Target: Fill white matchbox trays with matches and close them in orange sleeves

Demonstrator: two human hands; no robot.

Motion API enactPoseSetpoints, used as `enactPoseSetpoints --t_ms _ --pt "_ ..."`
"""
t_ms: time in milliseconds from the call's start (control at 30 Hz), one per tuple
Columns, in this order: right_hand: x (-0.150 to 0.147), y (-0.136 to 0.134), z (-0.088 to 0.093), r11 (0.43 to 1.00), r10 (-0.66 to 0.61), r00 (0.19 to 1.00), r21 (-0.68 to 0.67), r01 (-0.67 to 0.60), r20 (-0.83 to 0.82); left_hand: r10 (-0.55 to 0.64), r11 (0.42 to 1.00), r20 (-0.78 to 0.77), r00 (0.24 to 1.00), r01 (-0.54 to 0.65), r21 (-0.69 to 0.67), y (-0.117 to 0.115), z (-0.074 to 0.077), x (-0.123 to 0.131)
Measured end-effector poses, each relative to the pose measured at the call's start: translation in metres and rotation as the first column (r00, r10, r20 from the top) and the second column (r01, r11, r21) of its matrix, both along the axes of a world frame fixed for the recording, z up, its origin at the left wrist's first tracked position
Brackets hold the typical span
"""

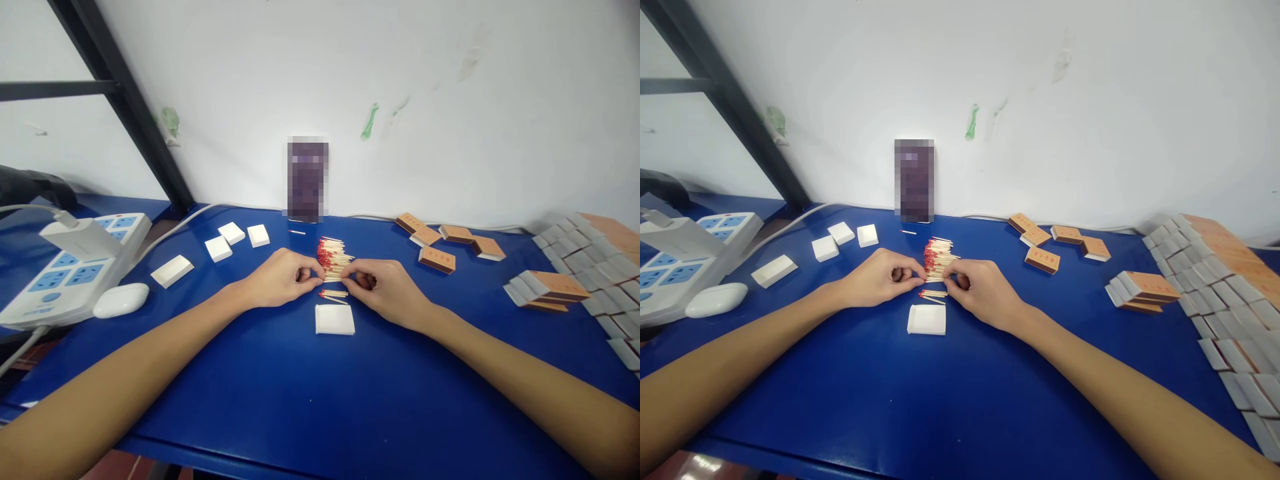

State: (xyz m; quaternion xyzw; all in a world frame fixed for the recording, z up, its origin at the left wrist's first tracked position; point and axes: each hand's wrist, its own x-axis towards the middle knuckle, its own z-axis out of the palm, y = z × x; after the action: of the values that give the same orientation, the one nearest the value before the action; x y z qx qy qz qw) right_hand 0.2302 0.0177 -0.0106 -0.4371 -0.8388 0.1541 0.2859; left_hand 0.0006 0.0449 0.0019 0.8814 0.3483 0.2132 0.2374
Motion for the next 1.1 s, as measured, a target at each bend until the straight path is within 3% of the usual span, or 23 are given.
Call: enactPoseSetpoints --t_ms 433,567,733,1100 --pt "-0.002 -0.006 0.008 0.995 0.034 0.999 -0.099 -0.034 -0.002 -0.058 0.993 0.038 0.998 0.061 -0.105 -0.002 0.002 -0.002" --pt "-0.001 -0.004 0.006 0.999 0.015 1.0 -0.046 -0.015 -0.018 0.018 0.99 0.103 0.995 -0.003 -0.141 -0.001 0.001 -0.002" --pt "0.0 0.0 0.0 1.0 -0.01 1.0 0.014 0.011 -0.014 0.06 0.995 0.058 0.997 -0.055 -0.077 0.001 -0.002 0.0" --pt "0.0 0.001 -0.003 0.999 -0.018 1.0 0.033 0.018 -0.01 0.048 0.999 -0.005 0.999 -0.048 0.003 0.0 -0.001 0.001"
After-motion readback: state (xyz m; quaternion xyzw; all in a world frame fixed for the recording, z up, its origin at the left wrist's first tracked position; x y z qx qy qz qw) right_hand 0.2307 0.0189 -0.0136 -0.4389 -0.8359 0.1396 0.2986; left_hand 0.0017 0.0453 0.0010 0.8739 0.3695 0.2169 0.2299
